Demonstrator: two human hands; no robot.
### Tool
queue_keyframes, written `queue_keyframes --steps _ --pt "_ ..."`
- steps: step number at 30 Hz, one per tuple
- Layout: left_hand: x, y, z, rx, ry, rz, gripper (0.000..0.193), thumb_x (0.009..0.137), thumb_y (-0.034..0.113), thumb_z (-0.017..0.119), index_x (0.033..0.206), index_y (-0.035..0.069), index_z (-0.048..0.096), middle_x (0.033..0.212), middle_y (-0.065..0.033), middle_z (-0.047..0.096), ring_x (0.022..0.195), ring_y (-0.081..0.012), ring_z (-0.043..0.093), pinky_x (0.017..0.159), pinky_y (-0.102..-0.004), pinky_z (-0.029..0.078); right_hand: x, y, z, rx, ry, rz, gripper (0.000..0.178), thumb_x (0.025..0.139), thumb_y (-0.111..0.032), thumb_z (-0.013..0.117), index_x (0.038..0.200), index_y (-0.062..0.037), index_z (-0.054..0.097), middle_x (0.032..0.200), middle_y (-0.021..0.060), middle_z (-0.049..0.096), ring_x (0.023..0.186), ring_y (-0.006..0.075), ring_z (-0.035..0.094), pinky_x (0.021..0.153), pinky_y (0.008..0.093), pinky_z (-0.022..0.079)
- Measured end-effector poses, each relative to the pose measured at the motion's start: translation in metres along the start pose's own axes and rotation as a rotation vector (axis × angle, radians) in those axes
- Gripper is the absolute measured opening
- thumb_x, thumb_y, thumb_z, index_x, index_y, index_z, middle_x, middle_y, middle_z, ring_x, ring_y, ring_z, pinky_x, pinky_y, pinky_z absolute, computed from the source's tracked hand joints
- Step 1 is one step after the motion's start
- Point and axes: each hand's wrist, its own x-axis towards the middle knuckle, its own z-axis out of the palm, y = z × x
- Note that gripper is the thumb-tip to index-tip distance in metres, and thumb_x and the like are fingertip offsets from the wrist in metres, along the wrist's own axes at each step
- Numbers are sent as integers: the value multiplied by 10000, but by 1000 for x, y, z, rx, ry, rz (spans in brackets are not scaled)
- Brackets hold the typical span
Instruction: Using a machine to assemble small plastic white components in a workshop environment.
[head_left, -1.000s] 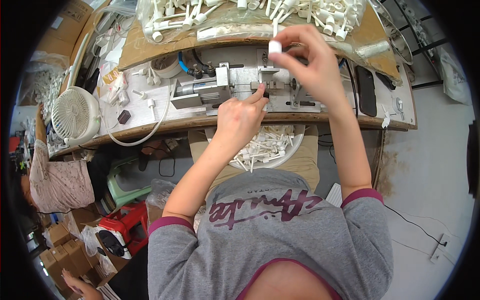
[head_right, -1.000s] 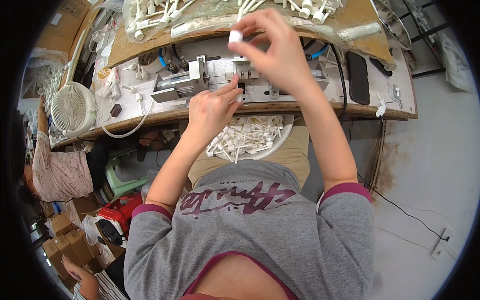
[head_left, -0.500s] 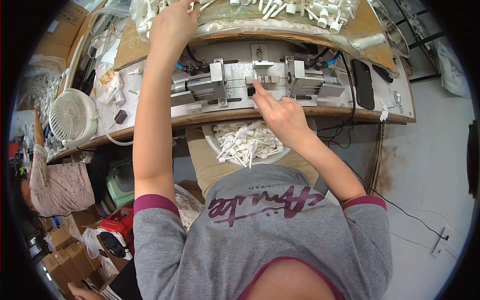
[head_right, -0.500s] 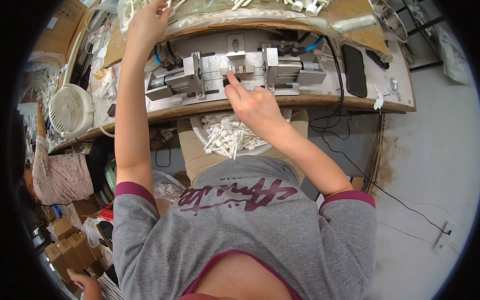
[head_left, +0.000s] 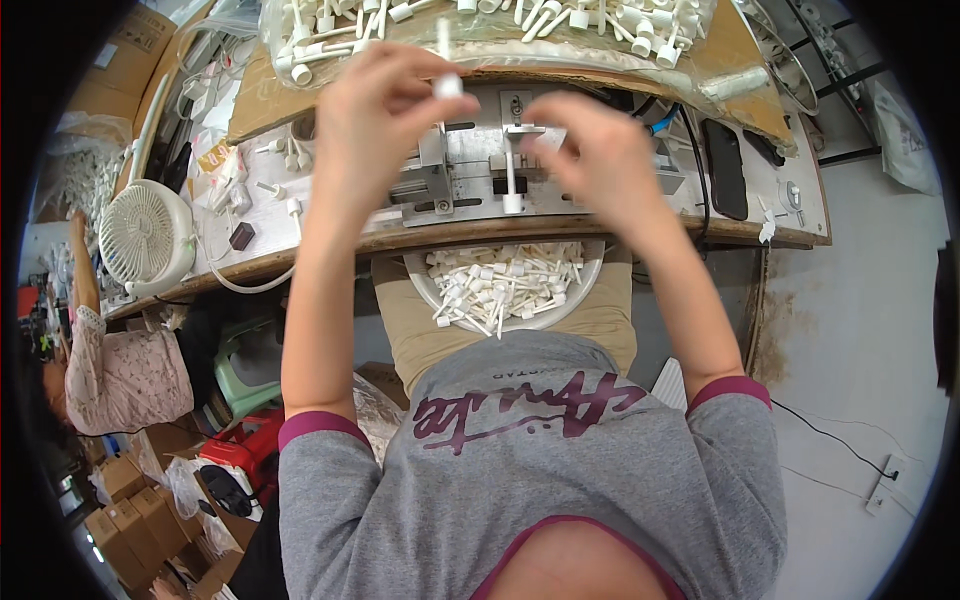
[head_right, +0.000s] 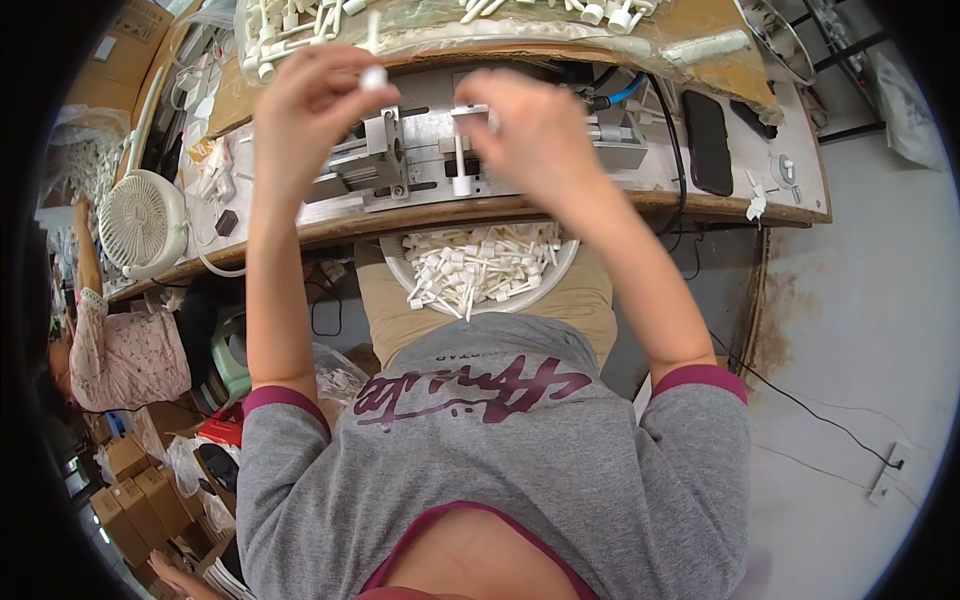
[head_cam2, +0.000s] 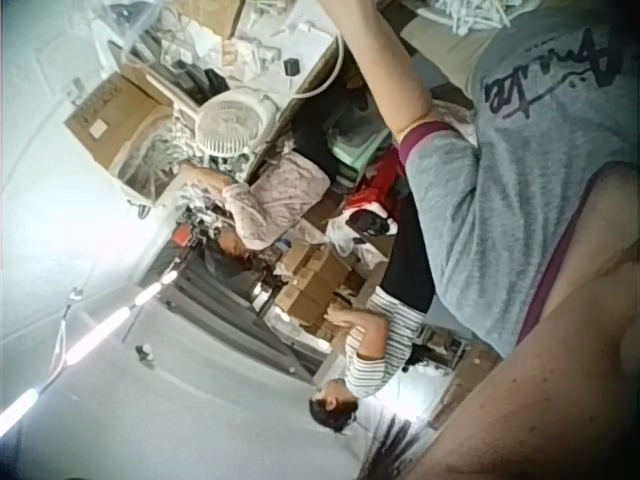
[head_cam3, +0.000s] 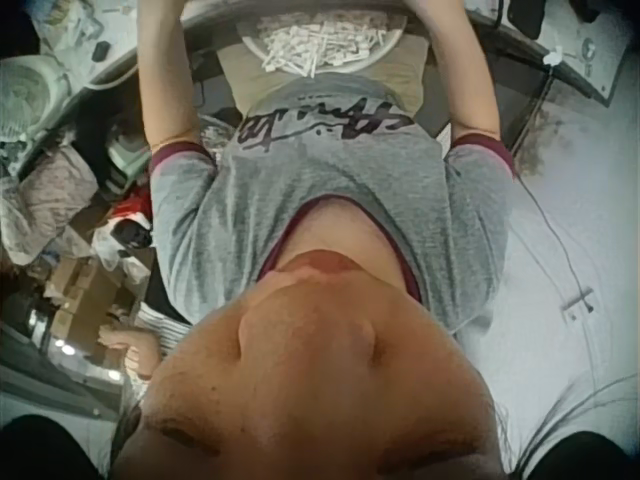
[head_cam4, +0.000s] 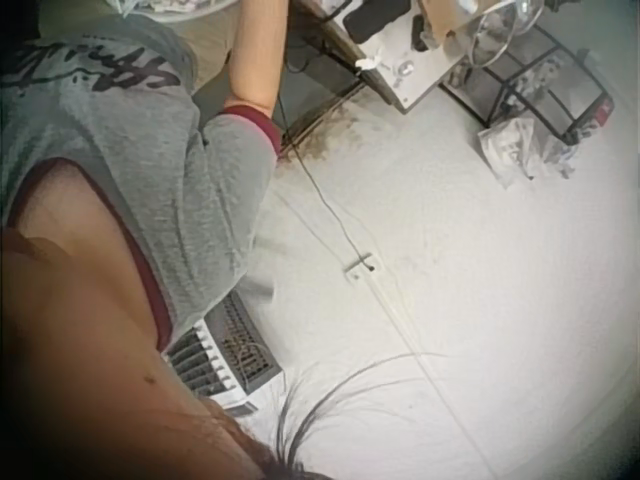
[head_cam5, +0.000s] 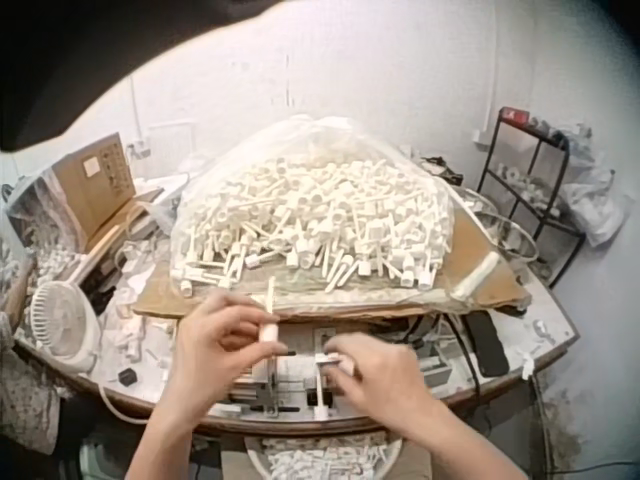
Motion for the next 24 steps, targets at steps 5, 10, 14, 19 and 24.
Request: queue_keyframes --steps 5,10,14,19,24 --pt "-71 5 36 236 -158 118 247 802 111 789 1041 63 745 1269 -78 665 822 -190 726 714 -280 593 86 43 -26 -534 179 -6 111 813 -83 640 894 -19 680 997 173 622 929 347 648 804 443 533" --pt "-98 -20 66 491 -141 282 239 777 200 797 988 100 747 1202 -27 710 659 -196 685 613 -286 545 121 71 -16 -616 -38 -219 110 823 -53 595 908 -4 644 961 188 605 958 353 624 824 441 519" --pt "-94 -27 80 613 -159 296 278 734 190 804 994 107 750 1195 -18 715 590 -197 655 579 -297 528 127 70 -9 -493 -87 -387 132 847 -69 585 956 -6 624 967 188 606 987 354 621 830 438 518" --pt "-88 -25 81 614 -192 256 289 717 194 811 988 109 756 1203 -14 711 602 -226 667 595 -303 540 128 57 -16 -459 -330 -267 153 867 -75 589 1008 -19 602 982 158 614 990 346 632 816 445 520" --pt "-89 -23 81 580 -192 231 315 732 209 819 1023 110 751 1191 -16 716 643 -221 686 604 -293 545 123 56 -19 -378 -116 -342 154 866 -82 630 1011 -32 641 954 151 635 898 324 658 754 411 533"
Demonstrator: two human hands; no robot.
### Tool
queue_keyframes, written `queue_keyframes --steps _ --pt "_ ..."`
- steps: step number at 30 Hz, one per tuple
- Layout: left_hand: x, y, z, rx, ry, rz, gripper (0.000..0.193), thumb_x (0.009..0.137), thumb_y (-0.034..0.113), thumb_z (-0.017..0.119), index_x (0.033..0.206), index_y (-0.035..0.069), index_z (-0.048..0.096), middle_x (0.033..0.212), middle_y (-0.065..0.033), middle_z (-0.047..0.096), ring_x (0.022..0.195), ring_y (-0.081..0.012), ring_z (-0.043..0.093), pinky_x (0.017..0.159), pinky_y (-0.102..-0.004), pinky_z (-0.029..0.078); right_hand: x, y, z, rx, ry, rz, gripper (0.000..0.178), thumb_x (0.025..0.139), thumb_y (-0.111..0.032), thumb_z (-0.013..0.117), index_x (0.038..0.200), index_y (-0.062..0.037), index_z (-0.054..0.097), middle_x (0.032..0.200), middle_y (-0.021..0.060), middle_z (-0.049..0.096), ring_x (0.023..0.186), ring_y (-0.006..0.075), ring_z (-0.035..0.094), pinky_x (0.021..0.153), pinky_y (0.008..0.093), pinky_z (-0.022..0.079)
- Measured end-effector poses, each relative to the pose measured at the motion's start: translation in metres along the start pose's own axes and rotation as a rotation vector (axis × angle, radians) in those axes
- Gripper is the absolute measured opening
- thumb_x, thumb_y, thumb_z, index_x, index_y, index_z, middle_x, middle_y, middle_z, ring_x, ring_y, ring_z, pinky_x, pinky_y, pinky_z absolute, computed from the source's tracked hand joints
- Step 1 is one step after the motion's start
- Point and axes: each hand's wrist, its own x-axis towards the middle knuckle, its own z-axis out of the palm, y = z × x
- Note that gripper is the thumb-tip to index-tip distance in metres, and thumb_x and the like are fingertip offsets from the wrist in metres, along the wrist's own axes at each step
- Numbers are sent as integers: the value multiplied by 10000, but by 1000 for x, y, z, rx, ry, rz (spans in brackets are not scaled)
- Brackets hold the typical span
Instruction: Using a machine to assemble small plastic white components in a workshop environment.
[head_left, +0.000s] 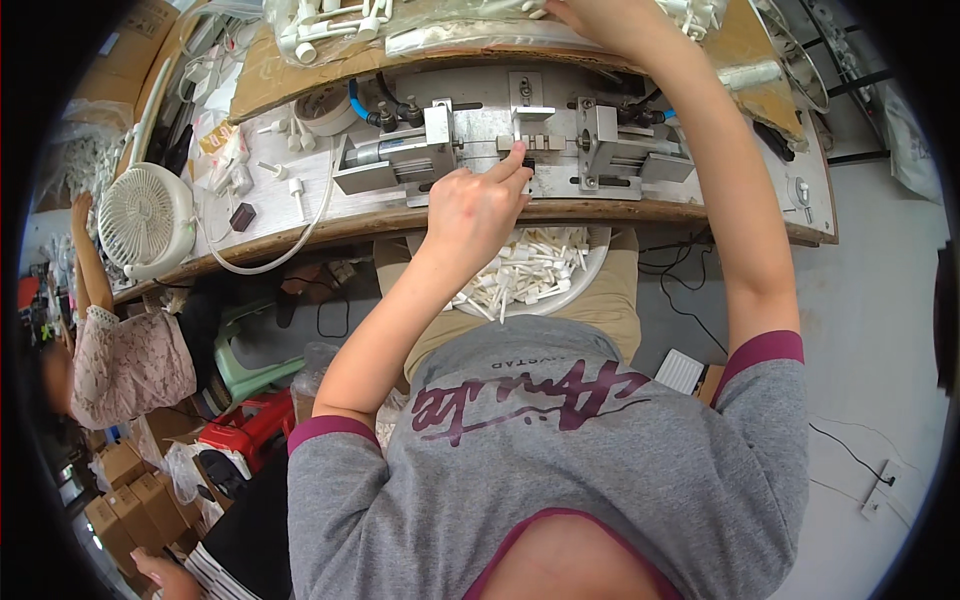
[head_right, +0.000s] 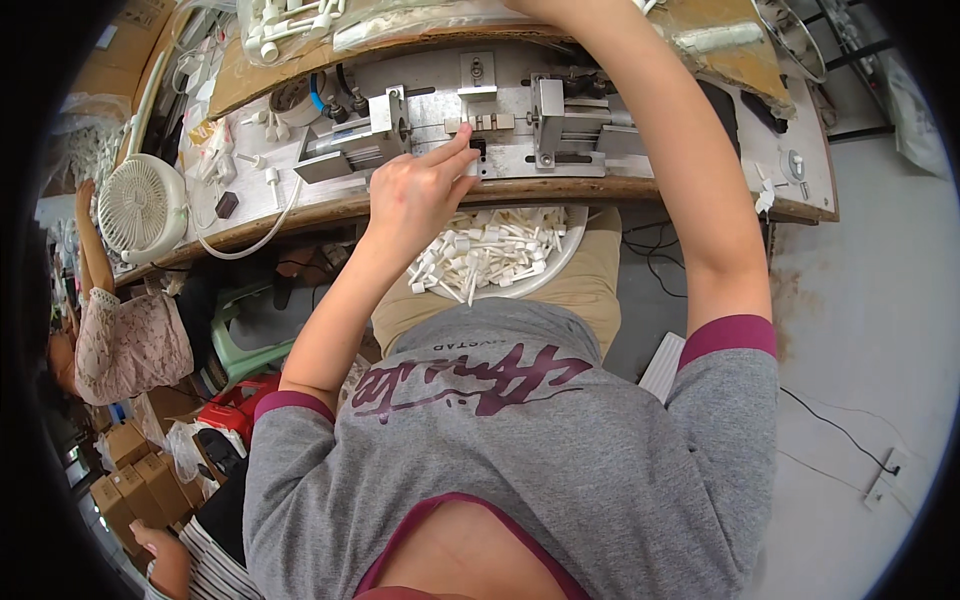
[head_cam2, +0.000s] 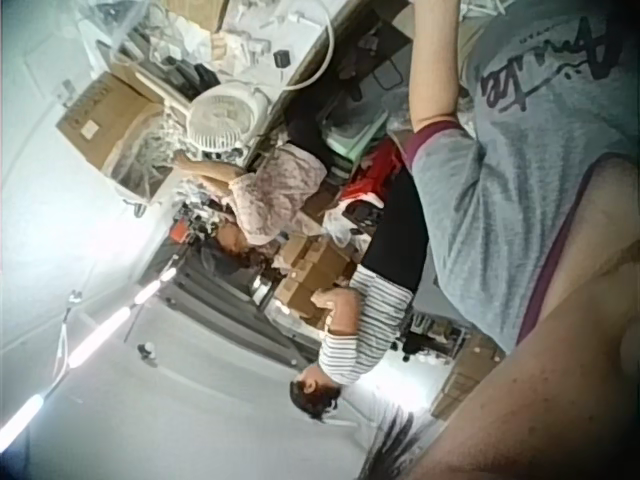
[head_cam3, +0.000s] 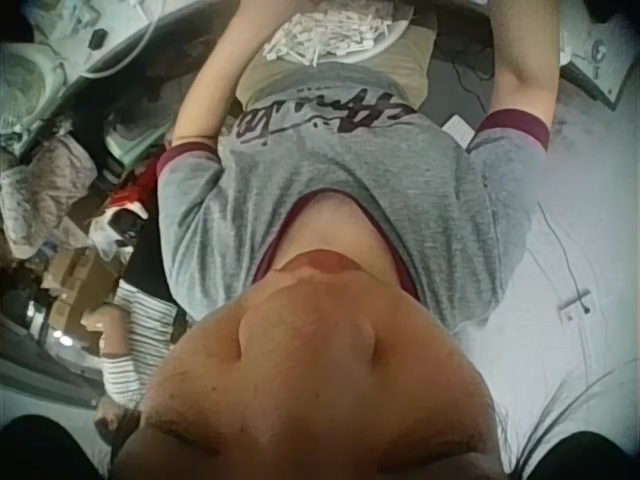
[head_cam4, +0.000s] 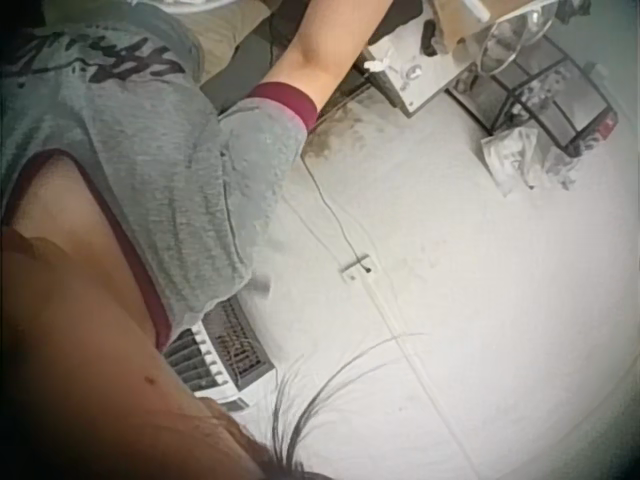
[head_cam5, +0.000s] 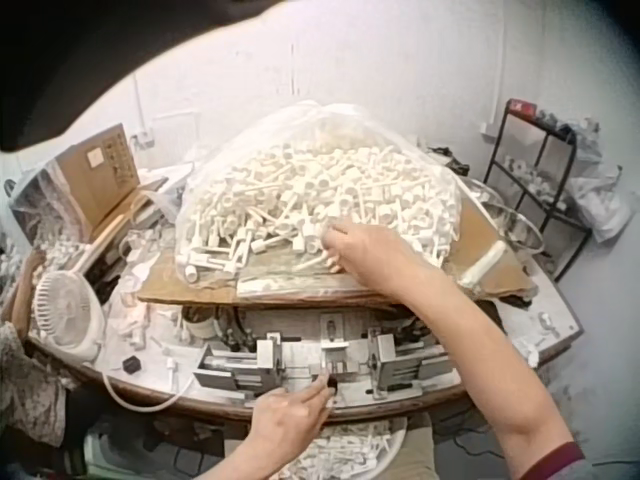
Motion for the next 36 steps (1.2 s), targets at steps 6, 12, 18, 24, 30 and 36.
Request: queue_keyframes --steps 6,12,18,24,30,36 --pt "26 9 -35 -405 423 -132 513 751 122 857 1221 75 657 1099 -95 716 856 -156 710 735 -288 593 -56 -69 -22 1060 8 552 204 870 -173 753 1031 -76 673 827 -2 713 731 79 651 612 260 489" --pt "30 8 -43 -398 408 -125 374 796 -5 784 1158 51 707 1026 -91 719 875 -180 712 737 -300 606 -63 -78 -27 1066 -282 344 220 871 -201 761 959 -23 666 845 17 706 741 65 617 703 221 477" --pt "-2 9 -34 -350 180 -148 392 784 68 799 1168 95 724 1163 -91 572 1005 -194 614 774 -317 549 -19 -11 -23 -30 141 291 134 813 -81 688 930 -16 694 907 158 647 869 313 661 752 413 521" --pt "-19 10 5 -223 175 -58 293 812 95 770 1092 31 714 1246 -128 661 900 -257 689 785 -340 561 1 24 17 -297 31 -124 103 814 -79 668 868 7 648 925 171 583 996 343 622 825 435 516" --pt "-7 3 12 25 87 13 285 746 166 800 1013 86 741 1203 -62 709 689 -191 687 632 -290 531 3 -10 3 397 102 256 132 837 -64 709 904 10 622 849 158 656 817 316 654 730 372 530" --pt "-5 3 8 11 30 -19 345 719 193 831 1045 120 742 1191 -48 714 644 -188 676 595 -278 525 -24 -14 1 1173 226 717 220 841 -147 732 975 14 664 856 193 686 793 352 668 722 409 547"
